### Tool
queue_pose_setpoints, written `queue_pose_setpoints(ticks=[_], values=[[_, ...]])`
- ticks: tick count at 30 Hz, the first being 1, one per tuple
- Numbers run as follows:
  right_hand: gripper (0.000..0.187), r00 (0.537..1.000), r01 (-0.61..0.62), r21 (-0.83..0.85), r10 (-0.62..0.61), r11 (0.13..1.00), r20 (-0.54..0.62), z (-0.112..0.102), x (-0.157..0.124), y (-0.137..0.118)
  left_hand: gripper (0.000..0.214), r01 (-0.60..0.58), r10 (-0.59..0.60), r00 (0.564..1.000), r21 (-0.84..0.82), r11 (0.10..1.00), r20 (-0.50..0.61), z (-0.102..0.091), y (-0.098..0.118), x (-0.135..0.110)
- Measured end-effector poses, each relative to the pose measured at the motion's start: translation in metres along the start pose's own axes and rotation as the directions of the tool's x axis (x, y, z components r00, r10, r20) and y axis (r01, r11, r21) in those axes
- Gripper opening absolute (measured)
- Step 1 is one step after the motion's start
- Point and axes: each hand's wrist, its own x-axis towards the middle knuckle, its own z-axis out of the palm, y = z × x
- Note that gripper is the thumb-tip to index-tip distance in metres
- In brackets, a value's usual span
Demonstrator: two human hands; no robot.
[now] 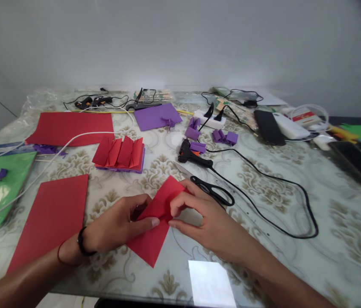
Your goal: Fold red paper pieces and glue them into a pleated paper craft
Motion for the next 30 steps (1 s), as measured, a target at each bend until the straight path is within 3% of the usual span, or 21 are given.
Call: queue_pose_setpoints(ticks=[4,7,9,11,13,16,17,20,23,25,28,30], values=[[0.02,0.984,0.09,-0.052,-0.097,0.995,-0.146,0.006,-0.002,-0.006,0.032,0.057,-0.056,0.998,-0.1,0.993,0.013,0.002,0.002,0.001],[0.012,0.931,0.176,-0.074,-0.19,0.982,-0.313,0.015,-0.004,-0.005,0.028,0.046,-0.052,0.998,-0.182,0.982,-0.026,0.005,0.001,0.001],[0.034,0.894,0.156,-0.006,-0.144,0.988,-0.424,0.023,-0.003,-0.003,0.028,0.025,-0.041,0.997,-0.234,0.972,-0.063,0.008,0.001,0.001],[0.058,0.87,0.089,0.151,-0.003,0.985,-0.493,0.027,-0.001,-0.003,0.029,-0.027,-0.012,0.99,-0.274,0.961,-0.139,0.012,0.002,0.002],[0.058,0.887,0.021,0.328,0.134,0.945,-0.442,0.028,0.003,-0.005,0.028,-0.103,0.032,0.972,-0.296,0.95,-0.234,0.015,0.003,0.004],[0.02,0.94,-0.071,0.461,0.214,0.884,-0.265,0.024,0.01,-0.008,0.024,-0.183,0.075,0.945,-0.324,0.928,-0.319,0.02,0.006,0.007],[0.018,0.948,-0.08,0.475,0.215,0.876,-0.237,0.023,0.012,-0.009,0.024,-0.193,0.079,0.942,-0.335,0.922,-0.326,0.021,0.006,0.008],[0.023,0.945,-0.047,0.449,0.186,0.892,-0.27,0.021,0.016,-0.009,0.028,-0.179,0.076,0.951,-0.335,0.925,-0.3,0.022,0.008,0.012],[0.021,0.927,-0.021,0.363,0.154,0.932,-0.343,0.022,0.017,-0.007,0.031,-0.157,0.096,0.95,-0.186,0.97,-0.298,0.023,0.012,0.017],[0.016,0.913,-0.01,0.334,0.145,0.943,-0.381,0.022,0.017,-0.006,0.036,-0.19,0.158,0.907,-0.046,0.981,-0.391,0.024,0.018,0.022],[0.014,0.896,0.004,0.317,0.138,0.948,-0.422,0.023,0.017,-0.005,0.045,-0.259,0.3,0.775,0.153,0.954,-0.557,0.025,0.03,0.029],[0.014,0.892,0.011,0.317,0.134,0.948,-0.433,0.022,0.017,-0.004,0.039,-0.248,0.363,0.718,0.269,0.931,-0.593,0.026,0.037,0.033]])
